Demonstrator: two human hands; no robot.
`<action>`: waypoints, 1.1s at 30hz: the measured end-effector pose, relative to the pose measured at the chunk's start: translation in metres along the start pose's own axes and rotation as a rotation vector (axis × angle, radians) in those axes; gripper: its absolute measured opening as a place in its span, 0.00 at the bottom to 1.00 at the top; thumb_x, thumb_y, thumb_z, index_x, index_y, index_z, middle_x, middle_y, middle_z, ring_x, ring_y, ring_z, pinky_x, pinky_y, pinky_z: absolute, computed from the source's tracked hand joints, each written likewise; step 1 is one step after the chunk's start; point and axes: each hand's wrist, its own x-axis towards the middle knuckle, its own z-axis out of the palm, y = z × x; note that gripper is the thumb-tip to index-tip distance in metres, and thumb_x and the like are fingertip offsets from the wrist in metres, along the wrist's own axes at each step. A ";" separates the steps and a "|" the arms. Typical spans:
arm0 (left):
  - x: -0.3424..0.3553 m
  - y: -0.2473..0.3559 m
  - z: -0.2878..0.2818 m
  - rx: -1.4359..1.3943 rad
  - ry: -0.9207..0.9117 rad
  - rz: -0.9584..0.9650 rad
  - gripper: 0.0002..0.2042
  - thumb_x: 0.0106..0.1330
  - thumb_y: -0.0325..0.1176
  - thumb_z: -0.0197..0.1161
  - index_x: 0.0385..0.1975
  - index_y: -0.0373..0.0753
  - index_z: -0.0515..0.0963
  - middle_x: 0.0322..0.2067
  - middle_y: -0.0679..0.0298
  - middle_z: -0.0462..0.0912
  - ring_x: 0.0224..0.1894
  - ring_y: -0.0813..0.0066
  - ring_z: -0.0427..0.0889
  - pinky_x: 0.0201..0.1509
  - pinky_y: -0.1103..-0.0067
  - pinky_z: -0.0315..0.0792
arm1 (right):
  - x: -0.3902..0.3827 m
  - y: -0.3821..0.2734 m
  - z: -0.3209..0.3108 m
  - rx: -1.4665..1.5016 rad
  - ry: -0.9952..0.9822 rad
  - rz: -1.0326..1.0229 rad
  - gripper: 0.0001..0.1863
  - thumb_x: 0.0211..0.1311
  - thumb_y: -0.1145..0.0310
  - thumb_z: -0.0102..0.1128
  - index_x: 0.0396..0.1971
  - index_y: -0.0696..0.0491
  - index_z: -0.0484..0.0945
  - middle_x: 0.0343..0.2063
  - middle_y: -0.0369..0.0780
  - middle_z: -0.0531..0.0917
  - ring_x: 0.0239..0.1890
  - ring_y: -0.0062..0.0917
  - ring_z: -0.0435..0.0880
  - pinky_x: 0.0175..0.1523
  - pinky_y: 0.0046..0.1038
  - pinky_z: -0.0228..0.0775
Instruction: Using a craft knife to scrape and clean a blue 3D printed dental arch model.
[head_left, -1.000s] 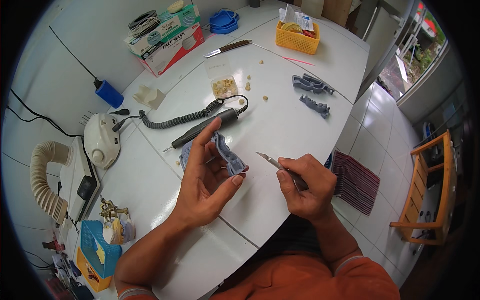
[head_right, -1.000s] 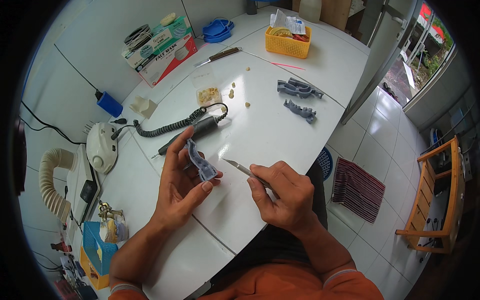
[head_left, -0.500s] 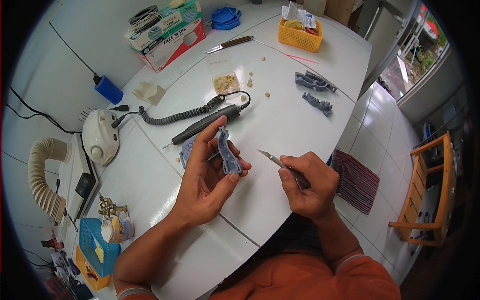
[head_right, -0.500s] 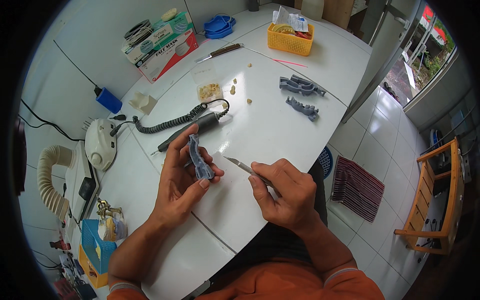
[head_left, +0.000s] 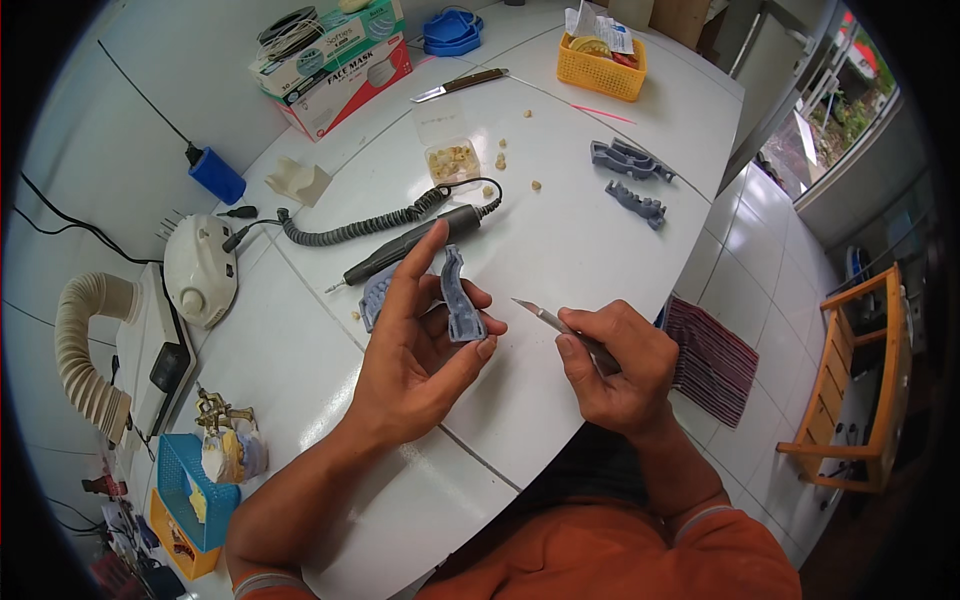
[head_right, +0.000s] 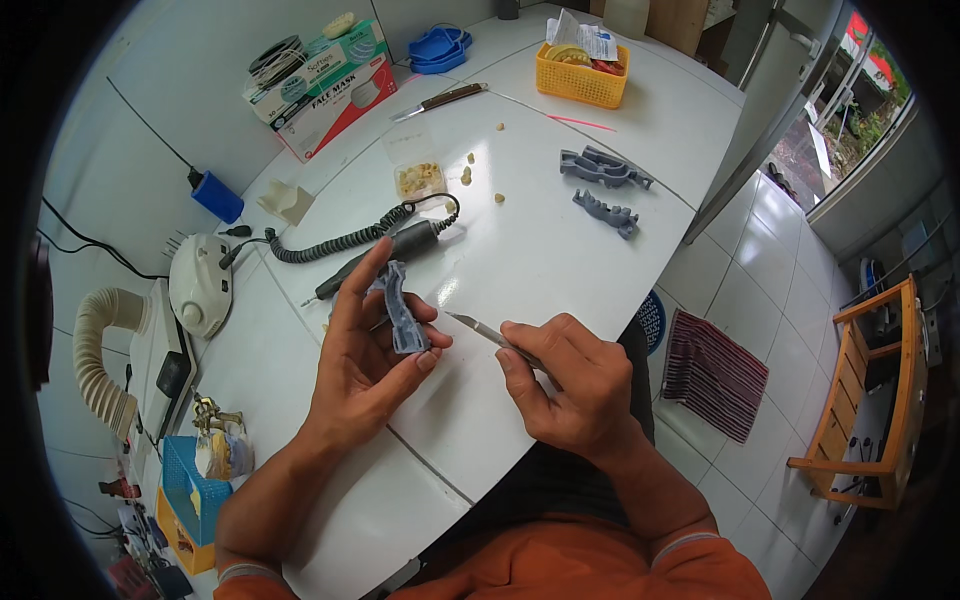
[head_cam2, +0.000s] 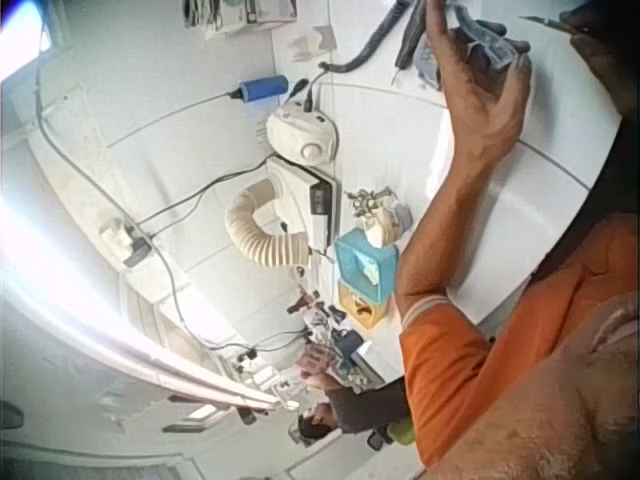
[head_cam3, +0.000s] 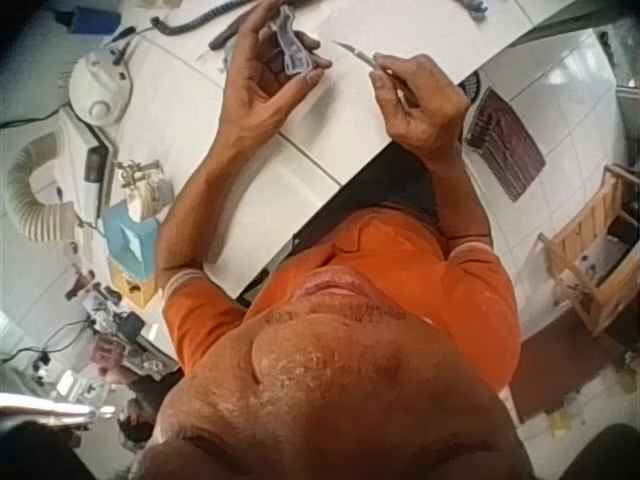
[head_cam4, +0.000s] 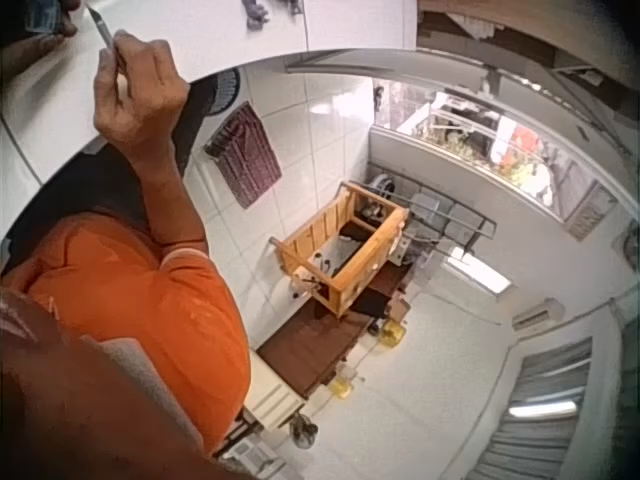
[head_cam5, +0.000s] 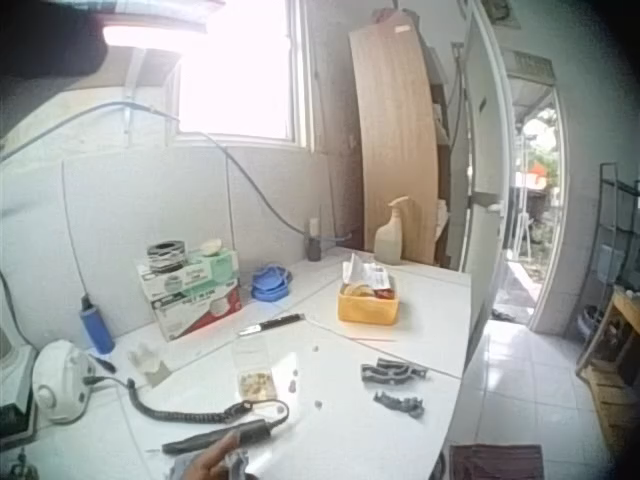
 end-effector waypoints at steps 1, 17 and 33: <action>0.000 0.000 0.000 0.000 0.000 0.000 0.49 0.67 0.16 0.66 0.86 0.46 0.46 0.54 0.58 0.74 0.54 0.70 0.85 0.64 0.70 0.82 | 0.000 0.000 0.000 -0.001 -0.002 0.000 0.11 0.62 0.79 0.74 0.44 0.60 0.88 0.28 0.42 0.87 0.24 0.26 0.90 0.26 0.26 0.80; -0.002 -0.005 -0.005 0.008 -0.023 0.000 0.47 0.66 0.17 0.69 0.83 0.44 0.51 0.52 0.61 0.74 0.52 0.72 0.83 0.61 0.71 0.82 | 0.020 -0.006 -0.011 0.199 -0.250 0.126 0.05 0.76 0.75 0.66 0.45 0.61 0.82 0.27 0.43 0.85 0.24 0.26 0.86 0.31 0.26 0.77; -0.006 -0.018 -0.001 -0.018 0.045 0.032 0.48 0.58 0.28 0.87 0.69 0.41 0.52 0.49 0.56 0.80 0.49 0.71 0.88 0.47 0.78 0.83 | 0.032 -0.026 0.006 0.636 -0.326 0.519 0.14 0.69 0.67 0.76 0.42 0.60 0.80 0.25 0.38 0.86 0.17 0.09 0.71 0.24 0.19 0.63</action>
